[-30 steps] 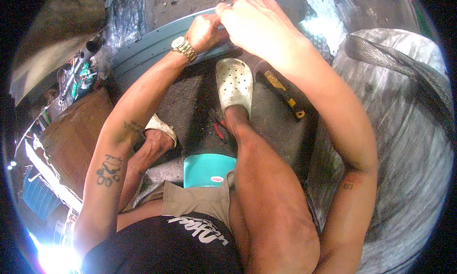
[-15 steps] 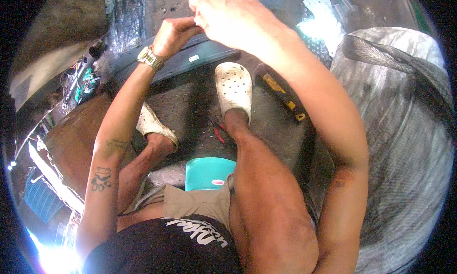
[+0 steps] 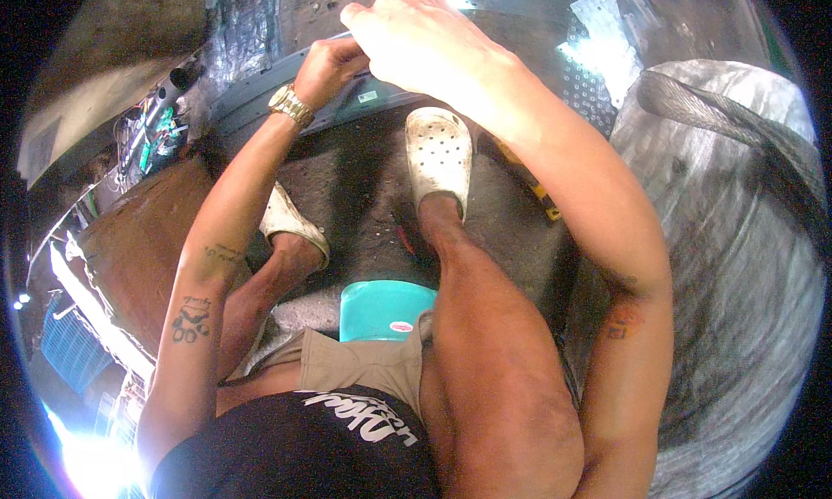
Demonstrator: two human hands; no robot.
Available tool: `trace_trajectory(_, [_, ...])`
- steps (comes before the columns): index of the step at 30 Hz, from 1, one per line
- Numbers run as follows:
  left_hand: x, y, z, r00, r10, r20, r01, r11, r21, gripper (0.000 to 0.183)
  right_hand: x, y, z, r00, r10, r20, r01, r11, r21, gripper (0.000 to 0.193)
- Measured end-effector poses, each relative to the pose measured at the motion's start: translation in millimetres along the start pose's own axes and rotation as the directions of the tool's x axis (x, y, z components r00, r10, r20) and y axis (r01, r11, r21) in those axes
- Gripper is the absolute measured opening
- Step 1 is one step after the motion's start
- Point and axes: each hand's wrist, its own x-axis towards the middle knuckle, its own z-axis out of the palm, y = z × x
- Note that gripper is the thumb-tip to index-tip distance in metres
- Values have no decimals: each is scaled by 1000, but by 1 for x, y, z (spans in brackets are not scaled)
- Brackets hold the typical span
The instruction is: The person sits on a small stool and uses a screwdriver to remove screws from a black plastic electronic casing. They open the casing, remove a green circuit board, and place it into a plastic bag. The person then picks up another casing and begins removing screws from it as well.
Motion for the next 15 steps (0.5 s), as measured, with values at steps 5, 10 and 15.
trace_trajectory(5, [-2,5,1,999,-37,23,36,998,60,21,2,-6,-1,1000,-10,1,10,999,-34,11])
trace_trajectory(10, [-11,10,1,990,-98,101,93,994,54,19,-1,-9,7,997,13,80,-3,992,-125,20])
trace_trajectory(15, [-21,6,16,995,-46,91,18,957,288,17,-8,-14,20,952,-256,-167,239,964,-114,33])
